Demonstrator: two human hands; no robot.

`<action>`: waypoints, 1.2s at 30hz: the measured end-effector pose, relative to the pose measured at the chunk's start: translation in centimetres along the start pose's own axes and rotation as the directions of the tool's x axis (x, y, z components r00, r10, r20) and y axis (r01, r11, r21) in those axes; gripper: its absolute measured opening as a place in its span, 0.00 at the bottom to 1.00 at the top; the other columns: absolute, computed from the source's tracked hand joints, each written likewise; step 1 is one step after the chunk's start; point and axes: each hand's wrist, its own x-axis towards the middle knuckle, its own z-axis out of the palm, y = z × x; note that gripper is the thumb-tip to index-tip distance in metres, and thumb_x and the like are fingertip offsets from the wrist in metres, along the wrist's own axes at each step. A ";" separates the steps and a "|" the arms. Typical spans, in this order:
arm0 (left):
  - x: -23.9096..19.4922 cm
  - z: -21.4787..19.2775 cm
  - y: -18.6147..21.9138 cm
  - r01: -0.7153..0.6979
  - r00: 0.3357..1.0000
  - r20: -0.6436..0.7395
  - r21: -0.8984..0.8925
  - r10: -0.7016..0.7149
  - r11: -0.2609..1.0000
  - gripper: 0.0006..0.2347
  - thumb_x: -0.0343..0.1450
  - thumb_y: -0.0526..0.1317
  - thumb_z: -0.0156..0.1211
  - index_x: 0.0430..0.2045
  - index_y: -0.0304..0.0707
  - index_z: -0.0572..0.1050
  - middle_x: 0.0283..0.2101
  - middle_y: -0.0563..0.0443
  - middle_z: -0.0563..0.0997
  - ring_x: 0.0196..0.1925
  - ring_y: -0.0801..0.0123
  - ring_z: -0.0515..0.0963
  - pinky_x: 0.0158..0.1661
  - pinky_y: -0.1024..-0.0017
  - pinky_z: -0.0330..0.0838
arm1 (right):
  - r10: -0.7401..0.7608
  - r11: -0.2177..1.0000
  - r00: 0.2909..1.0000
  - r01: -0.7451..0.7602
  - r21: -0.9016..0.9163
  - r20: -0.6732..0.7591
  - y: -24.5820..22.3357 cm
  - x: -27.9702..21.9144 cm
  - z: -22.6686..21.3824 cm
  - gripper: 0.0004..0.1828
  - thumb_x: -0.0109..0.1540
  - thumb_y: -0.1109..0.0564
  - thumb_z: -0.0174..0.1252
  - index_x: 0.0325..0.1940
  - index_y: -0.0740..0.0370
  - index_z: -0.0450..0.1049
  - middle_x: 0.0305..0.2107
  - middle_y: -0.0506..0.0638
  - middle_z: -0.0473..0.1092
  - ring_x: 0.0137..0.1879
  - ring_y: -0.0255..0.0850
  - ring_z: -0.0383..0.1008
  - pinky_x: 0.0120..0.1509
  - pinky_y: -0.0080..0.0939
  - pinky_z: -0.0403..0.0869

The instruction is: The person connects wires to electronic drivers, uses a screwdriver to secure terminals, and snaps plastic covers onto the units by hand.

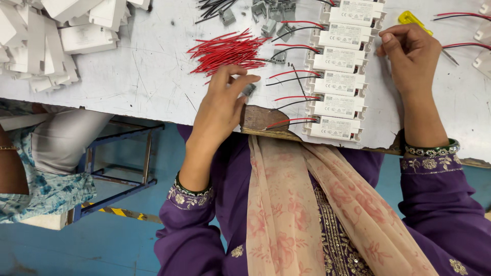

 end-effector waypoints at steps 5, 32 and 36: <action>0.4 0.2 -0.2 0.059 0.996 0.069 0.071 -0.064 0.996 0.15 0.69 0.30 0.67 0.49 0.41 0.77 0.49 0.46 0.74 0.49 0.57 0.79 0.47 0.64 0.75 | 0.040 0.991 0.996 -0.030 0.131 -0.074 -2.9 0.0 0.2 0.04 0.79 0.65 0.57 0.54 0.71 0.74 0.36 0.51 0.75 0.40 0.34 0.78 0.44 0.29 0.72; -0.7 7.1 8.0 0.175 0.977 0.200 -0.562 -0.072 0.808 0.21 0.66 0.37 0.73 0.53 0.42 0.74 0.43 0.53 0.80 0.40 0.69 0.82 0.40 0.72 0.76 | -0.098 0.945 0.991 0.065 0.322 0.090 -13.2 -11.8 5.7 0.18 0.69 0.61 0.60 0.61 0.71 0.71 0.56 0.56 0.67 0.52 0.35 0.73 0.50 0.31 0.76; -2.0 6.5 7.1 -0.189 0.982 0.017 -0.041 0.190 0.981 0.20 0.64 0.43 0.73 0.50 0.46 0.75 0.49 0.53 0.76 0.51 0.57 0.74 0.51 0.60 0.67 | -0.040 0.944 0.993 0.000 0.330 0.115 -12.9 -12.7 6.4 0.17 0.68 0.61 0.60 0.60 0.71 0.72 0.53 0.55 0.67 0.52 0.34 0.74 0.53 0.33 0.79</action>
